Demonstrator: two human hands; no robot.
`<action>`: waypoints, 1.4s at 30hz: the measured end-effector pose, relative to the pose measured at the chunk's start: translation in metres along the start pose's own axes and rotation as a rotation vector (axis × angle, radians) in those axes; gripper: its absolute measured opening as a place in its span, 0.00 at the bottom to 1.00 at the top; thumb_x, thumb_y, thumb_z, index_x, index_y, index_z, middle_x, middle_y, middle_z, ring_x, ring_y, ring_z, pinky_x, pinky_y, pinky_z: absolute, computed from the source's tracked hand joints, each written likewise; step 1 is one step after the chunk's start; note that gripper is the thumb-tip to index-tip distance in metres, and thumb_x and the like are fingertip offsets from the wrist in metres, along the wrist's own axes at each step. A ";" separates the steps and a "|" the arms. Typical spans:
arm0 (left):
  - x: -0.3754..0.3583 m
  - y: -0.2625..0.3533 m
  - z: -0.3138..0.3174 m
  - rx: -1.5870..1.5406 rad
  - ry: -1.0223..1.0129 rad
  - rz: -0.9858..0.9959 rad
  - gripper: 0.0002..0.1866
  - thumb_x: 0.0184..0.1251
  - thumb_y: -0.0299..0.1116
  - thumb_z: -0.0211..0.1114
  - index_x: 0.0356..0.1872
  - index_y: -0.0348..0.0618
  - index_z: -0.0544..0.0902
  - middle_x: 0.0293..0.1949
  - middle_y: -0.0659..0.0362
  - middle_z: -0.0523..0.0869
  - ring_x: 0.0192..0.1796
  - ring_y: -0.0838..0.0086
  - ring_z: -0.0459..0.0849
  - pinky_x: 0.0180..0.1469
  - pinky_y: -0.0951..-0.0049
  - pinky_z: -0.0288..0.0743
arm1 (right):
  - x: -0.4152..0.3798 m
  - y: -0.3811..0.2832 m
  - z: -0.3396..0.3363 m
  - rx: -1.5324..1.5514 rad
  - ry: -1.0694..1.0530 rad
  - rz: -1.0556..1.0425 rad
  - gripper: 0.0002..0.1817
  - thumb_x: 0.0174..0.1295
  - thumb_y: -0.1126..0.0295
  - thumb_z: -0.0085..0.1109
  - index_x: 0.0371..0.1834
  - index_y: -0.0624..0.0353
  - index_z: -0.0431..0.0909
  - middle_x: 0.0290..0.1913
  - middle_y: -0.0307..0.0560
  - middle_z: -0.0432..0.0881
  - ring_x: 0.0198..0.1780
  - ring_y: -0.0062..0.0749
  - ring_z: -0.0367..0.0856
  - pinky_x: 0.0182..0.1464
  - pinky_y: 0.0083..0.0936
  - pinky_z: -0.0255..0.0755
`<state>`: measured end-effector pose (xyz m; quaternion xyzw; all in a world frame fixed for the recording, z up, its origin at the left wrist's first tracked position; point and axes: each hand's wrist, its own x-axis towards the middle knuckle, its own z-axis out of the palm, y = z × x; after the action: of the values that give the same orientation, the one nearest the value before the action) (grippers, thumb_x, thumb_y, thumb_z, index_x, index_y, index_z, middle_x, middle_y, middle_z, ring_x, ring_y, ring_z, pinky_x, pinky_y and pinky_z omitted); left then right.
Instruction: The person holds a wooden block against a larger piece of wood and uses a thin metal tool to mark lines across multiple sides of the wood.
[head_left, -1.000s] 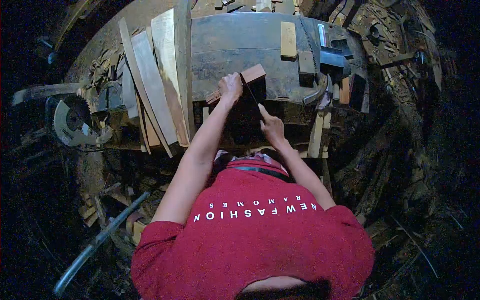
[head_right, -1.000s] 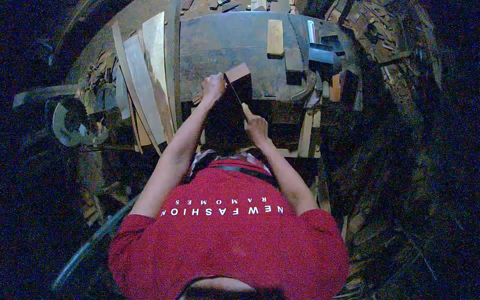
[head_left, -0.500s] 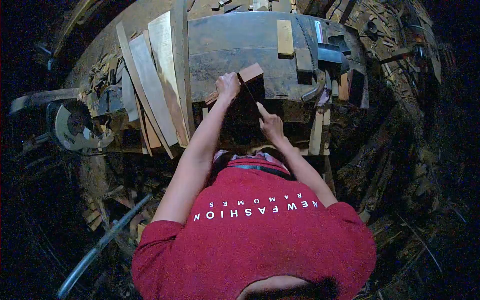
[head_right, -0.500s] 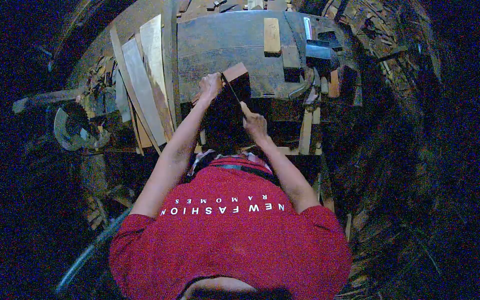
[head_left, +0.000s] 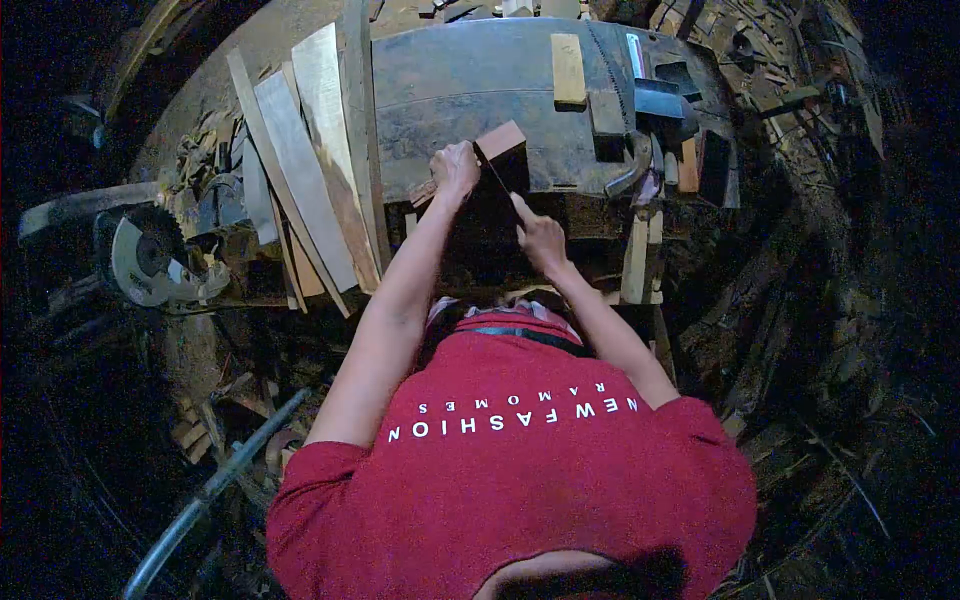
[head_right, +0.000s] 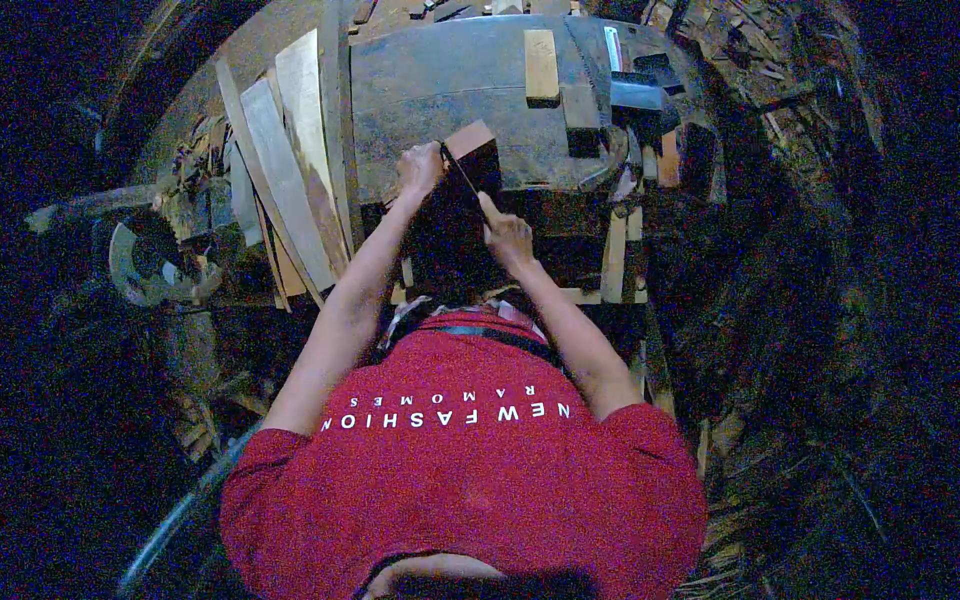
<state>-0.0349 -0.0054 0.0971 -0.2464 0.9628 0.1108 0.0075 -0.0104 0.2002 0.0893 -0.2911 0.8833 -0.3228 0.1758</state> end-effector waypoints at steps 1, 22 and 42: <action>0.002 0.001 -0.003 0.002 -0.009 0.003 0.08 0.47 0.34 0.64 0.25 0.40 0.83 0.27 0.45 0.83 0.33 0.53 0.83 0.33 0.58 0.78 | -0.005 0.002 -0.002 -0.005 -0.007 -0.001 0.32 0.50 0.69 0.54 0.62 0.38 0.60 0.24 0.59 0.78 0.29 0.55 0.78 0.32 0.47 0.71; -0.004 0.001 0.001 0.015 0.014 0.023 0.06 0.47 0.27 0.57 0.23 0.38 0.81 0.25 0.44 0.82 0.31 0.51 0.83 0.33 0.56 0.77 | 0.053 -0.020 0.013 0.020 0.080 -0.007 0.29 0.51 0.68 0.54 0.60 0.41 0.64 0.25 0.61 0.78 0.28 0.55 0.78 0.32 0.48 0.72; -0.005 -0.001 0.001 -0.005 0.024 0.058 0.07 0.49 0.32 0.63 0.23 0.39 0.82 0.26 0.45 0.82 0.32 0.52 0.83 0.32 0.58 0.78 | 0.047 -0.023 0.010 0.041 0.082 -0.008 0.29 0.50 0.73 0.54 0.59 0.46 0.65 0.28 0.63 0.77 0.31 0.57 0.77 0.33 0.46 0.71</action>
<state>-0.0300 -0.0037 0.0966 -0.2195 0.9693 0.1106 -0.0078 -0.0319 0.1514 0.0917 -0.2773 0.8819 -0.3531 0.1439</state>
